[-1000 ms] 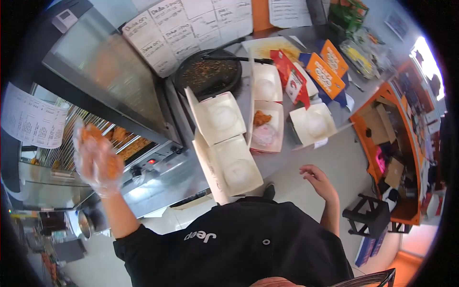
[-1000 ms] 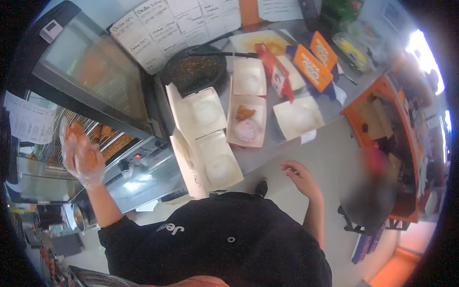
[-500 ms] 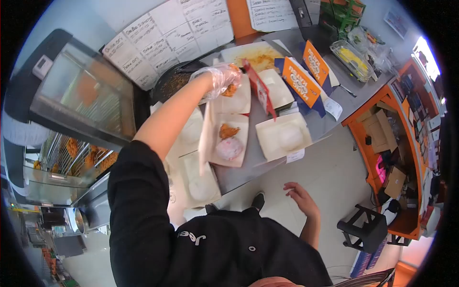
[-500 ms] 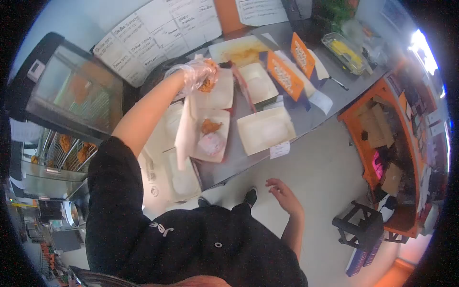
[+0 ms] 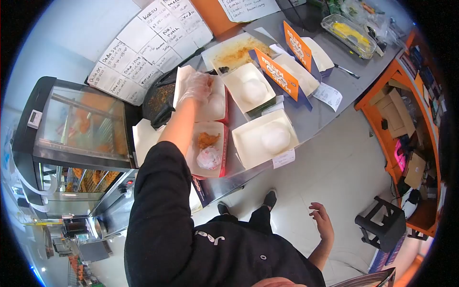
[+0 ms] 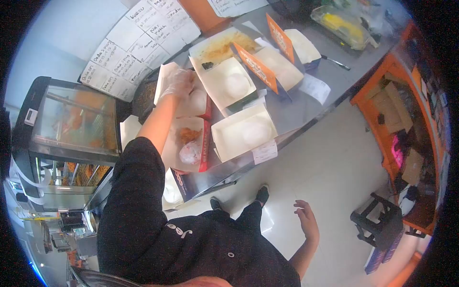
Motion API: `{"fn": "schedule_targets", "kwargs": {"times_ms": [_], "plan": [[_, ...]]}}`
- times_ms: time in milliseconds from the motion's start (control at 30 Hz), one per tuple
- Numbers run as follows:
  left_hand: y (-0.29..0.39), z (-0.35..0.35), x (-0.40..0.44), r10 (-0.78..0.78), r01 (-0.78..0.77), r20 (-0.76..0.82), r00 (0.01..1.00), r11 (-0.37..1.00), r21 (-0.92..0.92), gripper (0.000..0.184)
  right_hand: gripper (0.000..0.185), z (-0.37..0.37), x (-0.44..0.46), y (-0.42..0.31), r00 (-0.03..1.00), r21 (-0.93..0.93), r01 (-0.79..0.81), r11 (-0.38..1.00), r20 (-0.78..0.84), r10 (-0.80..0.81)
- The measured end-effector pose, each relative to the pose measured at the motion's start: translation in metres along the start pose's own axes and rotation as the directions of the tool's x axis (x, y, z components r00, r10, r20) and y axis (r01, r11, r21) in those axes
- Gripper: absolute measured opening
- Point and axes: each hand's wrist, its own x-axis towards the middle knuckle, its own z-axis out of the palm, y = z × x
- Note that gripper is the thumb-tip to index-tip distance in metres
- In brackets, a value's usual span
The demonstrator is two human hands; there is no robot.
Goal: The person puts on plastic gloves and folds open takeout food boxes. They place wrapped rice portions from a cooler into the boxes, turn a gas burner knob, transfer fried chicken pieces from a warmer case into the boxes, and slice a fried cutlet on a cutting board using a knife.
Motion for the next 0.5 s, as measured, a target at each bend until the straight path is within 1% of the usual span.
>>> {"fn": "schedule_targets", "kwargs": {"times_ms": [33,100,133,200,233,267,300,333,400,433,467,500], "plan": [[-0.004,0.006,0.001,0.0,0.0,-0.006,1.0,1.0,0.001,0.022,0.032,-0.001,0.003,-0.001,1.0,0.001,0.005,1.0,-0.002,-0.005],[-0.016,0.02,0.0,0.029,-0.032,-0.016,0.999,0.961,-0.274,0.022,0.032,-0.001,0.009,-0.005,1.0,0.036,0.028,0.999,0.006,-0.029],[-0.017,0.021,0.0,0.026,-0.031,-0.024,0.999,0.961,-0.274,0.022,0.032,0.001,0.013,-0.008,0.999,0.034,0.036,0.999,0.005,-0.036],[-0.013,0.012,-0.002,-0.14,0.196,0.152,0.978,0.866,-0.46,0.025,0.032,0.009,0.023,-0.013,0.995,0.053,0.086,0.995,0.048,-0.089],[-0.014,0.017,0.007,-0.142,0.193,0.143,0.979,0.867,-0.46,0.025,0.032,0.012,0.029,-0.014,0.994,0.053,0.095,0.994,0.047,-0.098],[-0.018,0.032,0.019,-0.157,0.182,0.095,0.983,0.896,-0.406,0.025,0.032,0.015,0.033,-0.015,0.994,0.046,0.079,0.996,0.079,-0.082],[-0.016,0.032,0.02,-0.168,0.175,0.051,0.984,0.921,-0.349,0.024,0.032,0.019,0.035,-0.014,0.992,0.04,0.056,0.998,0.113,-0.06],[-0.014,0.035,0.02,-0.171,0.181,0.06,0.983,0.921,-0.344,0.024,0.032,0.023,0.037,-0.013,0.991,0.042,0.048,0.998,0.12,-0.053],[0.004,0.015,0.011,0.015,0.049,0.136,0.991,0.888,-0.457,0.025,0.032,0.029,0.041,-0.013,0.983,0.011,0.067,0.998,0.174,-0.067],[0.002,0.015,0.014,0.008,0.078,0.194,0.981,0.897,-0.434,0.028,0.032,0.03,0.041,-0.011,0.982,0.008,0.052,0.999,0.184,-0.053],[0.003,0.011,0.01,0.003,0.091,0.211,0.978,0.896,-0.435,0.028,0.032,0.032,0.041,-0.008,0.978,0.012,0.068,0.998,0.198,-0.069],[0.003,0.0,0.006,0.019,0.036,0.157,0.987,0.94,-0.34,0.031,0.032,0.032,0.04,-0.006,0.973,0.016,0.086,0.996,0.213,-0.087]]}}
